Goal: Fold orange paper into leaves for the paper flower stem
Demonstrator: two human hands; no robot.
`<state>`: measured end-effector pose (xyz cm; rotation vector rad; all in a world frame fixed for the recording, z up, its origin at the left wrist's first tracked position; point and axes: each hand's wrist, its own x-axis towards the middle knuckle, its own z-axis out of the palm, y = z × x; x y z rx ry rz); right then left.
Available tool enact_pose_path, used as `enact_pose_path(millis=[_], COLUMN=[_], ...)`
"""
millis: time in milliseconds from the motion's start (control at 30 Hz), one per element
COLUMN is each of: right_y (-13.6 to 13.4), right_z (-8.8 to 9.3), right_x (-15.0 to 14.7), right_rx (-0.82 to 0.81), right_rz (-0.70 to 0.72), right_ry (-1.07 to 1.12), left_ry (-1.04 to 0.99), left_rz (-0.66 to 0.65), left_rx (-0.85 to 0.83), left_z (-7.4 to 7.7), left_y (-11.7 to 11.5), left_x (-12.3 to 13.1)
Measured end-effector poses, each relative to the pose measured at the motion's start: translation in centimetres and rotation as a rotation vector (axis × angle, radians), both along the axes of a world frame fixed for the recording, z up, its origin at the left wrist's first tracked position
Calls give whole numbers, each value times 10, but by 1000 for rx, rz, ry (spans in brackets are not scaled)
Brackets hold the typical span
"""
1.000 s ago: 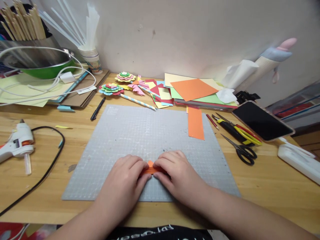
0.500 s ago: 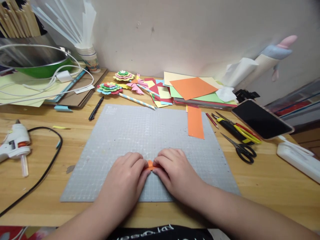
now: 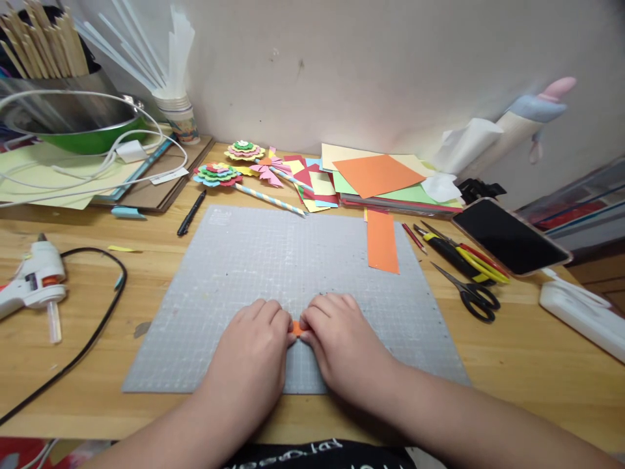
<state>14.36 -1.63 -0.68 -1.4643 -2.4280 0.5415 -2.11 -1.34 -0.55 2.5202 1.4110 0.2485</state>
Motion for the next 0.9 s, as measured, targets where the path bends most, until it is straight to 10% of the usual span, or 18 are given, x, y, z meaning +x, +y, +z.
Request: enact_pose_path(millis=[500,900], right_y=[-3,-13], right_z=[-7,-5], right_x=[7,3], right_rx=[231,379], right_rz=[56,171], right_ry=[44,-66], left_ry=[-26,33], left_rz=[112,82], left_rx=[-305,-180], left_z=[21,25], left_y=[22,31], left_x=[-1,-3])
